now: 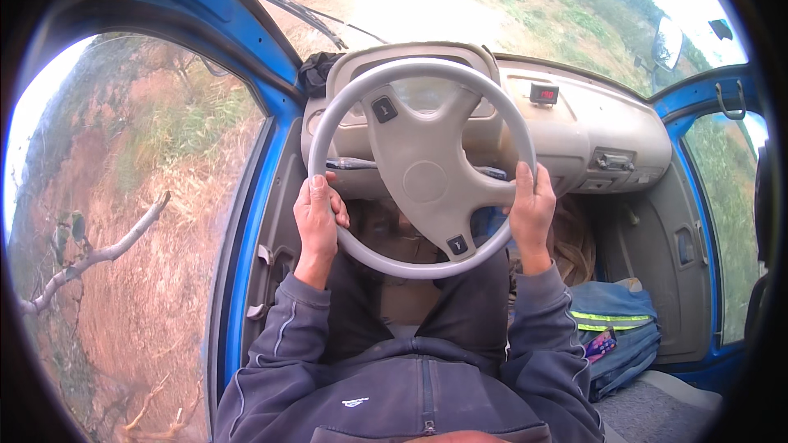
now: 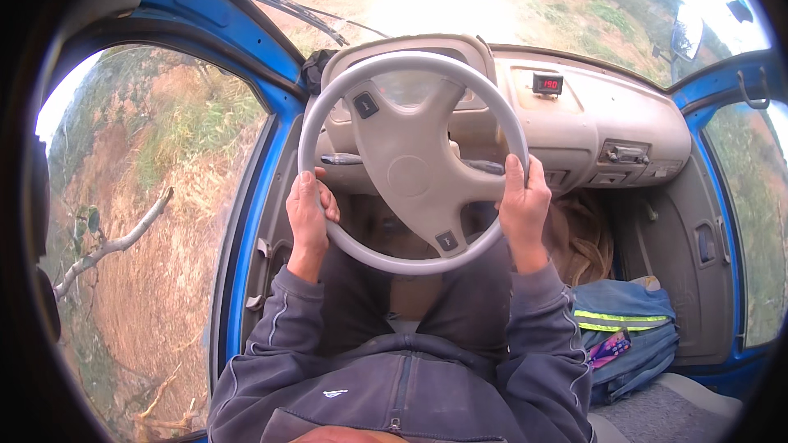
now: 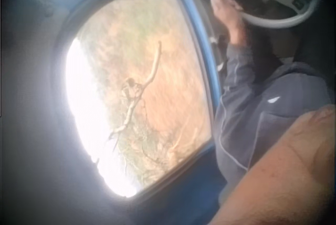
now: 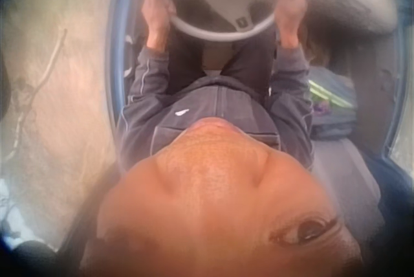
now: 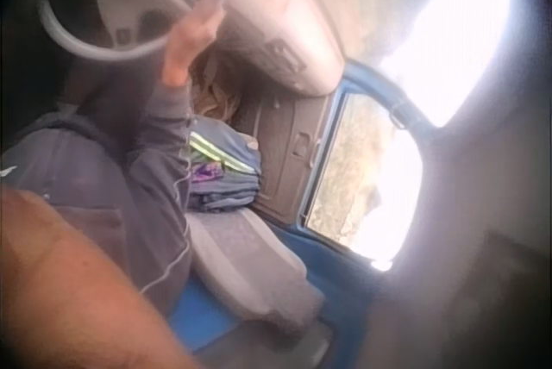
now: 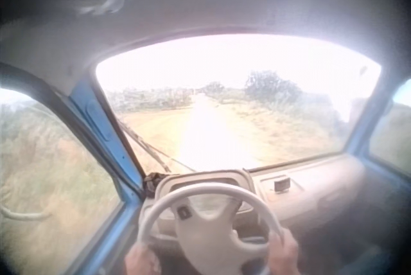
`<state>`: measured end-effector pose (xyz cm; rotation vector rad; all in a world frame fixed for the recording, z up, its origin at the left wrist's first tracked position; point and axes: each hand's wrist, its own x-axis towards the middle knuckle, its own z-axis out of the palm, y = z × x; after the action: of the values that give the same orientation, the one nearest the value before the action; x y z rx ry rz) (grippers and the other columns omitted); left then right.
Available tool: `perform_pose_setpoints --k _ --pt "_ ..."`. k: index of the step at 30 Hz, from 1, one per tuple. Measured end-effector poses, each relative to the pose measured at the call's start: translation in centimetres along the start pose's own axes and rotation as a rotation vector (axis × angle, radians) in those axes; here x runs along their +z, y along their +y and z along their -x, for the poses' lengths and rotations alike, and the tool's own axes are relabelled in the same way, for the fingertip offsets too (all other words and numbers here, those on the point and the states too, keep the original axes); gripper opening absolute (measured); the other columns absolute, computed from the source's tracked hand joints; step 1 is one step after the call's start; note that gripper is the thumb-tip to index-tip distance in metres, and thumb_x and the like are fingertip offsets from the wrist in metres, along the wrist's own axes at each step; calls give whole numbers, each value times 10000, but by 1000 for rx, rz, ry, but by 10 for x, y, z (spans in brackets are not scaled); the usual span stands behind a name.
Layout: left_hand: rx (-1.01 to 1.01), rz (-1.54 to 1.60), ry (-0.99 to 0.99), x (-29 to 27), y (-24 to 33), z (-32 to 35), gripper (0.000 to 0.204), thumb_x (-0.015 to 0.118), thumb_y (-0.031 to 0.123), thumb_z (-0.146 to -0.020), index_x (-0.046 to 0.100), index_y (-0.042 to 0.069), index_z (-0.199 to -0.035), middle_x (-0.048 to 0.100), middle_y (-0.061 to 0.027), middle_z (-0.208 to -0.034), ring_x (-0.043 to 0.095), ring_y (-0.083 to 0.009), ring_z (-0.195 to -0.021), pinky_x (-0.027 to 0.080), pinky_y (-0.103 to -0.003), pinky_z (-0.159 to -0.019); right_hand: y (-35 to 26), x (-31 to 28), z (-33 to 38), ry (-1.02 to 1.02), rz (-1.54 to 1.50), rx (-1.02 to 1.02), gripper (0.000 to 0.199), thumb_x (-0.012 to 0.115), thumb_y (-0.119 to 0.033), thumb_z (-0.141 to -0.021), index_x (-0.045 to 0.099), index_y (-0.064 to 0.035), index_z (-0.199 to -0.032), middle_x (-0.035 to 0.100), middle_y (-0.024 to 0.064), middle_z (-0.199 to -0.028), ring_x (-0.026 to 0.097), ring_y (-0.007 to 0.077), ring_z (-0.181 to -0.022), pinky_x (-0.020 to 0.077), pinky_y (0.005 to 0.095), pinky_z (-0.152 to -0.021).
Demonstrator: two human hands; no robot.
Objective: The person drives a blue van along a narrow dirt road through an orchard. They steer the vehicle with both hands, navigating turns and uneven terrain while passing rows of trees.
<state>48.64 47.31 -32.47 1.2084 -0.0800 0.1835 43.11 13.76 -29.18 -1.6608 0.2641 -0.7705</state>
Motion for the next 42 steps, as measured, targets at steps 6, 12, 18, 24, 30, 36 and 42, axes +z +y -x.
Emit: perform_pose_setpoints --k 6,12,18,24,30,36,42 --pt "-9 -40 -63 -1 8 -11 414 503 407 -1206 595 9 -1274 492 1 -719 502 -95 -526 452 -270 -499 9 -6 11 19 24 6 392 611 -352 -1171 679 11 -1303 667 35 -835 601 85 -575 481 254 -485" --pt "-17 -41 -5 2 -7 12 421 495 405 -1200 606 10 -1294 551 -20 -741 550 -116 -541 473 -279 -525 -12 -10 -20 -90 134 -53 422 655 -389 -1146 706 10 -1275 635 20 -769 587 96 -538 484 296 -481" --pt "256 -265 58 11 32 -20 479 589 398 -1154 614 14 -1441 715 -74 -1118 700 -147 -959 571 -295 -831 -26 -10 -60 -275 184 -134 463 662 -419 -1129 713 12 -1291 658 40 -762 609 128 -533 496 331 -476" --pt "360 -915 -188 62 107 -83 438 676 411 -1113 703 32 -1331 788 -186 -1059 763 -307 -960 577 -401 -869 -45 -1 -96 -455 294 -230 527 660 -460 -1112 717 30 -1295 719 196 -848 707 329 -819 552 432 -823" --pt "342 -1054 -168 58 97 -86 441 650 463 -1124 695 35 -1223 760 -244 -907 751 -455 -890 563 -486 -778 -44 9 -114 -475 303 -349 581 677 -504 -1099 718 29 -1327 758 257 -1040 720 369 -980 547 441 -919" --pt "406 -951 -103 42 80 -72 438 641 460 -1130 693 33 -1218 747 -248 -887 739 -469 -871 551 -502 -760 -55 21 -116 -386 460 -343 579 718 -569 -1059 800 -14 -1202 750 210 -847 746 319 -815 582 411 -809" --pt "378 -895 -33 34 67 -62 425 635 453 -1131 689 41 -1226 753 -251 -913 738 -493 -910 546 -537 -775 -58 29 -116 -254 670 -487 605 597 -643 -1091 825 -84 -1069 726 204 -756 742 434 -785 579 483 -727"
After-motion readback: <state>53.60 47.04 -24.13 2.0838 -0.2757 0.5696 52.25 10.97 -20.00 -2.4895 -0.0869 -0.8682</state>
